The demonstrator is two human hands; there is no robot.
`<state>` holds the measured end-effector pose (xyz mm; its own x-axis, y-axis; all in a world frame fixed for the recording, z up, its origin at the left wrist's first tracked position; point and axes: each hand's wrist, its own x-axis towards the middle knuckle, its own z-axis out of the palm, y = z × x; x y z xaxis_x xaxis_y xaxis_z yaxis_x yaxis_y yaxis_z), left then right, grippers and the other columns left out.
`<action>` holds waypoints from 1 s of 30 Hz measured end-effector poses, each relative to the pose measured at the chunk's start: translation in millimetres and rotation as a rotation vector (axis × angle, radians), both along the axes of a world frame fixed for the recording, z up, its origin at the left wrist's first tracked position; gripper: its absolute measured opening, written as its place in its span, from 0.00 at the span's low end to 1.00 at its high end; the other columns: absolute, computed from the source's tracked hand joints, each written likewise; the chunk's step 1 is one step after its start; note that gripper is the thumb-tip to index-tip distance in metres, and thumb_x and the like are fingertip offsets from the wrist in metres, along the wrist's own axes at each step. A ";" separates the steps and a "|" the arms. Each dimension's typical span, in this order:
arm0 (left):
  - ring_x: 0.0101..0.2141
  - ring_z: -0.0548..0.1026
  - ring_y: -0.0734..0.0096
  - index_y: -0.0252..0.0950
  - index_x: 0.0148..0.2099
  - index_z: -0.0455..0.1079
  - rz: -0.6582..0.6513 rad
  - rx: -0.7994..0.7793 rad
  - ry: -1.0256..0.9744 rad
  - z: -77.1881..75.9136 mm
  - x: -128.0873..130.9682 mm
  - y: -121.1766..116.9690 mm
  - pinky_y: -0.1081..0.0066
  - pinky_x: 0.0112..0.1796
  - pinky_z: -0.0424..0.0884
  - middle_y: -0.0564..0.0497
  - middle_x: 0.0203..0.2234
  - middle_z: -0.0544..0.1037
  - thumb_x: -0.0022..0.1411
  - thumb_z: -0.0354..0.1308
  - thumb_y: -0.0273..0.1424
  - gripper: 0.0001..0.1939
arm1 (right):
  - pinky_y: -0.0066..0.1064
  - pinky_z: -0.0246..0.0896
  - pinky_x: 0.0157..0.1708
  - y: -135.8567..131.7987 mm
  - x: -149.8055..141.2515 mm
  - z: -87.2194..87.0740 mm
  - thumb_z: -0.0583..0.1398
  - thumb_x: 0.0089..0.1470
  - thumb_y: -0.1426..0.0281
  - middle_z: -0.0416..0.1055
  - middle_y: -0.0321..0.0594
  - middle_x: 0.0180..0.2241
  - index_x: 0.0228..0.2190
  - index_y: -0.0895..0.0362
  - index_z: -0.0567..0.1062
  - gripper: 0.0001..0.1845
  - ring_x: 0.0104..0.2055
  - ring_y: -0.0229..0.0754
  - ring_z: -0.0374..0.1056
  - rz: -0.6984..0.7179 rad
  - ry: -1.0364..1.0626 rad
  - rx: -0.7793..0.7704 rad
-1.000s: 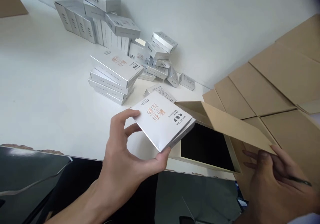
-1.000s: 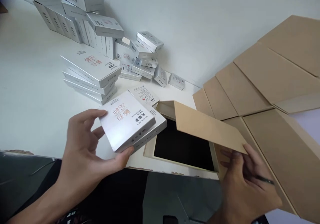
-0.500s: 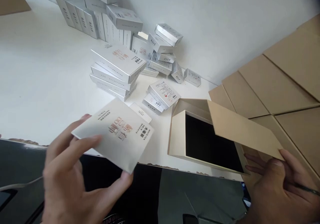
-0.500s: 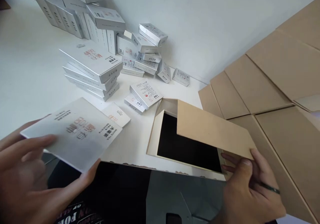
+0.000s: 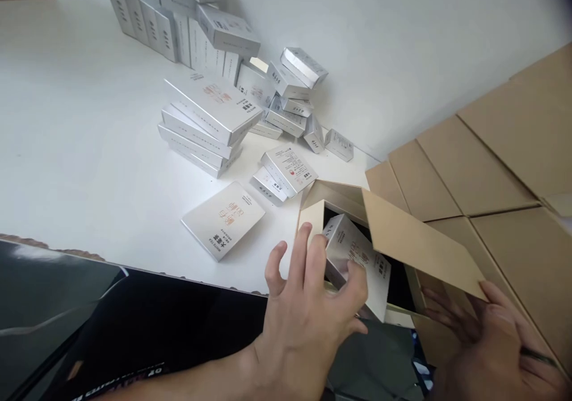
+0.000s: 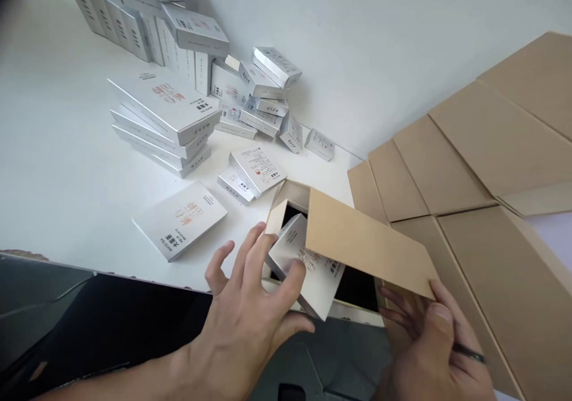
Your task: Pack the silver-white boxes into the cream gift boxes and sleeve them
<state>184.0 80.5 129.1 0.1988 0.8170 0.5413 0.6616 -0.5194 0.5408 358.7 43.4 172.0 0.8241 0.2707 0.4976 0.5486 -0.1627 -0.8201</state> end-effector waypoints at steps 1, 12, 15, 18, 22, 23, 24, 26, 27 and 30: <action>0.58 0.69 0.49 0.45 0.51 0.67 0.010 0.005 0.023 3.0 2.8 2.1 0.52 0.54 0.52 0.39 0.51 0.75 0.49 0.72 0.56 0.33 | 0.22 0.73 0.25 1.4 -5.6 0.9 0.62 0.52 0.69 0.77 0.39 0.28 0.46 0.60 0.83 0.19 0.26 0.37 0.74 -0.011 -0.013 0.026; 0.55 0.69 0.48 0.36 0.54 0.78 -0.231 0.057 0.367 19.1 52.4 15.8 0.56 0.60 0.60 0.44 0.50 0.80 0.47 0.70 0.55 0.38 | 0.25 0.74 0.25 -6.8 -5.5 -3.5 0.63 0.54 0.69 0.78 0.40 0.28 0.50 0.61 0.80 0.22 0.27 0.41 0.76 0.027 -0.018 -0.041; 0.57 0.69 0.41 0.39 0.56 0.78 -0.592 -0.101 0.582 28.7 74.6 23.8 0.47 0.65 0.56 0.43 0.52 0.79 0.37 0.73 0.48 0.42 | 0.24 0.73 0.26 -5.9 -8.9 -3.7 0.62 0.54 0.69 0.78 0.39 0.28 0.51 0.59 0.80 0.22 0.27 0.40 0.76 0.009 -0.035 -0.059; 0.59 0.68 0.34 0.42 0.47 0.83 -0.756 -0.192 0.741 34.5 84.3 26.2 0.37 0.64 0.56 0.42 0.51 0.80 0.38 0.71 0.41 0.29 | 0.23 0.74 0.29 -6.1 -10.4 -4.4 0.62 0.55 0.68 0.79 0.38 0.30 0.51 0.56 0.80 0.21 0.29 0.39 0.76 -0.024 -0.040 -0.090; 0.58 0.67 0.28 0.42 0.51 0.81 -0.594 -0.169 0.677 26.1 81.6 14.1 0.31 0.62 0.54 0.40 0.53 0.79 0.38 0.69 0.41 0.33 | 0.29 0.77 0.32 -7.8 -10.5 -4.1 0.63 0.54 0.65 0.79 0.40 0.32 0.50 0.55 0.81 0.22 0.29 0.42 0.76 -0.062 -0.037 -0.121; 0.57 0.67 0.27 0.41 0.51 0.81 -0.541 -0.145 0.630 22.6 80.6 10.6 0.31 0.62 0.53 0.39 0.52 0.79 0.36 0.69 0.41 0.34 | 0.30 0.77 0.33 -7.7 -11.2 -3.5 0.63 0.53 0.65 0.79 0.40 0.32 0.50 0.55 0.81 0.22 0.29 0.42 0.76 -0.068 -0.039 -0.124; 0.56 0.68 0.27 0.42 0.50 0.82 -0.491 -0.126 0.588 19.6 80.0 8.0 0.31 0.61 0.53 0.39 0.50 0.80 0.35 0.69 0.41 0.34 | 0.30 0.77 0.33 -7.3 -12.5 -2.6 0.63 0.53 0.65 0.79 0.40 0.32 0.50 0.54 0.81 0.22 0.29 0.42 0.75 -0.076 -0.046 -0.131; 0.56 0.68 0.28 0.45 0.47 0.82 -0.416 -0.101 0.537 16.5 79.5 5.9 0.33 0.60 0.55 0.41 0.47 0.81 0.35 0.69 0.41 0.31 | 0.32 0.78 0.34 -5.2 -16.5 -0.4 0.63 0.53 0.64 0.79 0.40 0.32 0.50 0.52 0.81 0.22 0.29 0.43 0.76 -0.096 -0.061 -0.154; 0.56 0.68 0.29 0.47 0.46 0.82 -0.385 -0.092 0.526 16.8 78.8 6.2 0.34 0.59 0.56 0.43 0.47 0.81 0.36 0.69 0.42 0.29 | 0.35 0.78 0.36 -3.7 -18.7 0.7 0.63 0.53 0.63 0.79 0.40 0.32 0.50 0.51 0.81 0.22 0.30 0.44 0.76 -0.104 -0.063 -0.163; 0.55 0.70 0.38 0.42 0.47 0.81 -0.258 -0.023 0.395 21.3 68.3 7.9 0.44 0.58 0.61 0.44 0.49 0.81 0.43 0.67 0.44 0.26 | 0.45 0.79 0.41 -0.1 -23.0 2.9 0.63 0.51 0.61 0.79 0.43 0.35 0.50 0.50 0.81 0.24 0.33 0.50 0.77 -0.131 -0.015 -0.183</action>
